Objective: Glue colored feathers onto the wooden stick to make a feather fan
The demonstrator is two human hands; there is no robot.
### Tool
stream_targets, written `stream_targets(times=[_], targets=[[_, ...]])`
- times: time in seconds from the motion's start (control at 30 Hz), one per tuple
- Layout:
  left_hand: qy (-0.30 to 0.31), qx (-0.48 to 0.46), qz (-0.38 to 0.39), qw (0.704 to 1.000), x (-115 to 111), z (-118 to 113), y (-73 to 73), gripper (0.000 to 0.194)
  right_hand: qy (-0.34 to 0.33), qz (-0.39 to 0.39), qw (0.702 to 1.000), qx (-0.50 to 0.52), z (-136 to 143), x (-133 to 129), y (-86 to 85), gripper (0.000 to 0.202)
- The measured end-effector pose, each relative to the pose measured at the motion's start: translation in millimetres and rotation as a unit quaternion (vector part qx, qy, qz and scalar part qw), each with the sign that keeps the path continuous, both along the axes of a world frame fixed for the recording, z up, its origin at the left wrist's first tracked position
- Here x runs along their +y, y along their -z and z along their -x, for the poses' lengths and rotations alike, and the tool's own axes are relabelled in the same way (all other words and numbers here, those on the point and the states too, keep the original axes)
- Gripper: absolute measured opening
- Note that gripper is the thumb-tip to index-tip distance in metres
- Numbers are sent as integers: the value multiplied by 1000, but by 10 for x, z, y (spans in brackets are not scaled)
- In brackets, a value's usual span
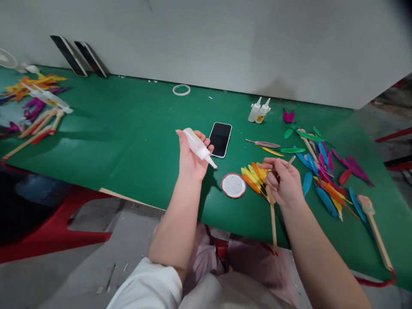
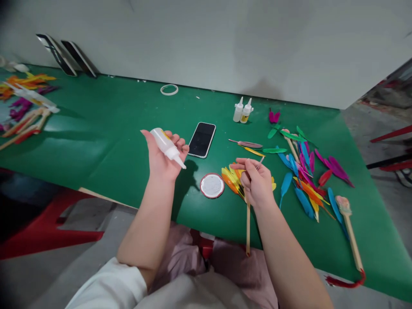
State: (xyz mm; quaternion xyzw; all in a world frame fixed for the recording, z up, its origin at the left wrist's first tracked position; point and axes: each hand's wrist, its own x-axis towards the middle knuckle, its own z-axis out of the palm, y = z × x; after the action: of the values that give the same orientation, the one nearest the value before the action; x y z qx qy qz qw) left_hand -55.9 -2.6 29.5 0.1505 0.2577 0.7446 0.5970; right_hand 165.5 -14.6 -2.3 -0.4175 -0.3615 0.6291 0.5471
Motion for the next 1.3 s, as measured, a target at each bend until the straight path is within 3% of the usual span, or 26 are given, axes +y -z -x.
stream_targets(times=[0.23, 0.57, 0.73, 0.9, 1.13, 1.3], targets=[[48, -157, 84, 983, 17, -42, 49, 48, -3, -10, 1000, 11, 0, 6, -11, 41], [44, -155, 69, 985, -8, -151, 45, 37, -24, -7, 1000, -10, 38, -33, -25, 26], [46, -147, 80, 985, -11, -170, 47, 38, -166, -19, 985, -42, 17, -83, -28, 22], [43, -127, 78, 988, 3, -179, 59, 40, -348, 0, 932, -100, 22, -160, -42, 13], [64, -54, 104, 991, -18, -209, 49, 26, -434, -27, 886, -162, 70, -227, -6, 17], [31, 44, 76, 996, -34, -216, 78, 36, -489, -21, 857, -161, 160, -300, -11, 22]])
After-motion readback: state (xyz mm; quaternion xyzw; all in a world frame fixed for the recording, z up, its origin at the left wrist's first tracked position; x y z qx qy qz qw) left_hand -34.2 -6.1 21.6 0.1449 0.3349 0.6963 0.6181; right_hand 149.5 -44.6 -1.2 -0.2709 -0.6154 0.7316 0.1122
